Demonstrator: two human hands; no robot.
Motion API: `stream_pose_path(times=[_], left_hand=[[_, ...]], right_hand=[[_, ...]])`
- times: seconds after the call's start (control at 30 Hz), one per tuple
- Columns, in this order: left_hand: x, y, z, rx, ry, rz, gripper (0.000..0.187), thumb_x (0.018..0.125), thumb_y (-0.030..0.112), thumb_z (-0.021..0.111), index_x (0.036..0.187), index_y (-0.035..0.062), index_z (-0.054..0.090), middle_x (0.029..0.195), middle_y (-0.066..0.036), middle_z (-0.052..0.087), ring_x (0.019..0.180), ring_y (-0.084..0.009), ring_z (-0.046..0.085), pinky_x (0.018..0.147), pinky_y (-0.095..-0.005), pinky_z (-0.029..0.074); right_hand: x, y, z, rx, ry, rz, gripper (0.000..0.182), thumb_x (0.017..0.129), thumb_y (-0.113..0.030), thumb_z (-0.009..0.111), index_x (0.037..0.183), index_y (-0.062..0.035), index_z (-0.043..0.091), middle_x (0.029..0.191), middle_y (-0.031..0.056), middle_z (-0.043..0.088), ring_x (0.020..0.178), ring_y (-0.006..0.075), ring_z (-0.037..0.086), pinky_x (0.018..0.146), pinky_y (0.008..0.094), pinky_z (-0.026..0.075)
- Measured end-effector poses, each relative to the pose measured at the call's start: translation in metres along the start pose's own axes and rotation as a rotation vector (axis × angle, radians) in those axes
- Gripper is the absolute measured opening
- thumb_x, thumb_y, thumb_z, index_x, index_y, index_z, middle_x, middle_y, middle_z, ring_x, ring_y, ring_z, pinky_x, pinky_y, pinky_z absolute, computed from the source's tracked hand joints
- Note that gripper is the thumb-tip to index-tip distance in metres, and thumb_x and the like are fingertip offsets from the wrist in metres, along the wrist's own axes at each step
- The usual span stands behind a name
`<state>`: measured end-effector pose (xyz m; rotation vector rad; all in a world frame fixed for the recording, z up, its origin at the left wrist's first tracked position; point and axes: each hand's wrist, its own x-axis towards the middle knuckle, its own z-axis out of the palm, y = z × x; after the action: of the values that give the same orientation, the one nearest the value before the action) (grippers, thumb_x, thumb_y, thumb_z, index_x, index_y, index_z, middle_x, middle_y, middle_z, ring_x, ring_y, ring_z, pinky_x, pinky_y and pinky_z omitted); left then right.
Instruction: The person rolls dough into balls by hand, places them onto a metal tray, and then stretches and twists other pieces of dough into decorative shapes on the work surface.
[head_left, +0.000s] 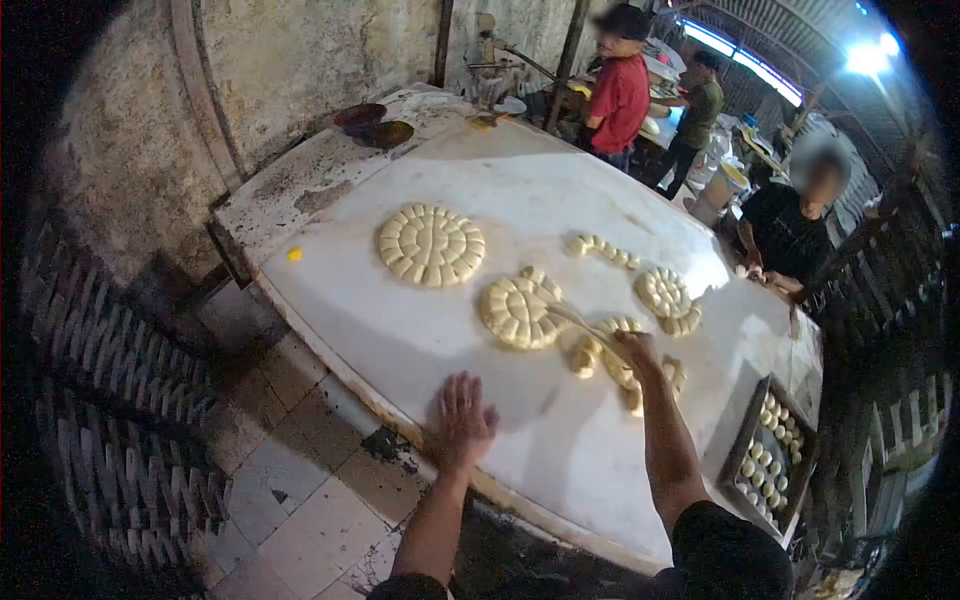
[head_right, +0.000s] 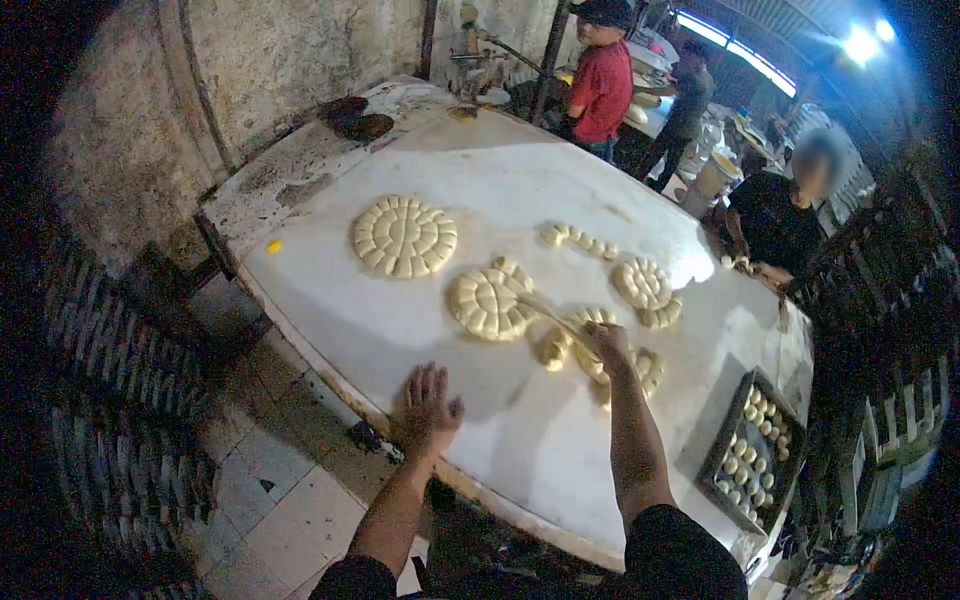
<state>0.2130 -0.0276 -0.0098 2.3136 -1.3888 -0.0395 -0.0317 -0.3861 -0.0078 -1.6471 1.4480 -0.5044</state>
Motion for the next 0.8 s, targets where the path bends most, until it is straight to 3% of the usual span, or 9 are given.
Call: stream_pose_path(times=[0.07, 0.13, 0.27, 0.33, 0.4, 0.53, 0.57, 0.63, 0.8], left_hand=[[-0.007, -0.009, 0.030, 0.035, 0.092, 0.010, 0.068, 0.099, 0.036, 0.061, 0.154, 0.0000, 0.045, 0.166, -0.021, 0.035, 0.156, -0.0419, 0.025, 0.128, -0.0581, 0.021], [-0.038, 0.016, 0.043, 0.064, 0.186, 0.009, 0.068, 0.100, 0.036, 0.061, 0.154, -0.0013, 0.044, 0.165, -0.022, 0.035, 0.156, -0.0422, 0.025, 0.129, -0.0568, 0.020], [-0.110, 0.131, 0.045, 0.120, 0.140, -0.168, 0.070, 0.102, 0.041, 0.058, 0.154, -0.0037, 0.043, 0.162, -0.028, 0.037, 0.155, -0.0446, 0.026, 0.130, -0.0546, 0.016], [-0.150, 0.195, 0.061, -0.177, -0.131, -0.231, 0.062, 0.105, 0.042, 0.055, 0.147, -0.0036, 0.053, 0.156, -0.031, 0.045, 0.151, -0.0480, 0.033, 0.128, -0.0562, 0.019], [-0.198, 0.279, 0.059, -0.851, -0.401, -0.188, 0.050, 0.109, 0.042, 0.049, 0.125, -0.0009, 0.070, 0.132, -0.029, 0.066, 0.132, -0.0438, 0.057, 0.118, -0.0540, 0.039], [-0.277, 0.409, 0.088, -0.876, -0.729, 0.172, 0.053, 0.109, 0.042, 0.050, 0.129, -0.0056, 0.064, 0.112, -0.028, 0.071, 0.100, -0.0456, 0.071, 0.088, -0.0511, 0.058], [-0.283, 0.412, 0.099, -0.721, -0.576, 0.484, 0.055, 0.110, 0.044, 0.048, 0.128, -0.0054, 0.064, 0.109, -0.029, 0.071, 0.098, -0.0455, 0.071, 0.085, -0.0522, 0.057], [-0.290, 0.403, 0.159, -0.653, -0.492, 0.536, 0.059, 0.110, 0.049, 0.044, 0.121, -0.0049, 0.066, 0.099, -0.028, 0.071, 0.091, -0.0453, 0.071, 0.078, -0.0553, 0.056], [-0.256, 0.398, 0.060, -0.522, -0.715, 0.219, 0.056, 0.111, 0.048, 0.047, 0.106, -0.0010, 0.073, 0.090, -0.019, 0.075, 0.075, -0.0348, 0.073, 0.075, -0.0504, 0.057]], right_hand=[[-0.046, 0.053, -0.033, 0.558, -0.003, 0.089, 0.042, 0.096, -0.038, 0.076, 0.109, 0.0015, 0.075, 0.089, 0.0053, 0.071, 0.073, 0.0168, 0.065, 0.063, 0.0344, 0.053], [-0.088, 0.141, -0.050, 0.723, 0.105, 0.109, 0.037, 0.099, -0.036, 0.073, 0.107, 0.0001, 0.072, 0.087, 0.0045, 0.069, 0.071, 0.0143, 0.063, 0.058, 0.0306, 0.051], [-0.279, 0.177, -0.132, 0.988, 0.158, 0.090, 0.034, 0.105, -0.033, 0.066, 0.119, -0.0017, 0.063, 0.078, 0.0048, 0.063, 0.068, 0.0208, 0.062, 0.062, 0.0328, 0.051], [-0.363, 0.218, -0.178, 1.029, -0.175, 0.101, 0.031, 0.105, -0.030, 0.065, 0.121, -0.0039, 0.062, 0.080, 0.0036, 0.061, 0.068, 0.0205, 0.060, 0.062, 0.0334, 0.051], [-0.438, 0.214, -0.195, 0.935, -0.061, 0.193, 0.027, 0.104, -0.025, 0.065, 0.123, -0.0050, 0.062, 0.085, 0.0026, 0.058, 0.070, 0.0183, 0.059, 0.063, 0.0331, 0.052], [-0.489, 0.241, -0.200, 1.274, 0.033, 0.268, 0.039, 0.103, -0.016, 0.064, 0.138, -0.0028, 0.054, 0.112, 0.0101, 0.066, 0.095, 0.0188, 0.066, 0.080, 0.0353, 0.057], [-0.491, 0.250, -0.202, 0.926, 0.043, 0.091, 0.040, 0.103, -0.018, 0.064, 0.139, -0.0039, 0.052, 0.120, 0.0133, 0.064, 0.102, 0.0250, 0.067, 0.086, 0.0407, 0.058], [-0.479, 0.272, -0.200, 0.952, 0.062, 0.196, 0.039, 0.103, -0.024, 0.067, 0.133, -0.0033, 0.053, 0.120, 0.0163, 0.066, 0.106, 0.0293, 0.069, 0.089, 0.0459, 0.062], [-0.479, 0.199, -0.219, 0.747, -0.060, 0.243, 0.037, 0.103, -0.022, 0.066, 0.131, -0.0016, 0.053, 0.115, 0.0195, 0.067, 0.097, 0.0275, 0.069, 0.076, 0.0423, 0.064]])
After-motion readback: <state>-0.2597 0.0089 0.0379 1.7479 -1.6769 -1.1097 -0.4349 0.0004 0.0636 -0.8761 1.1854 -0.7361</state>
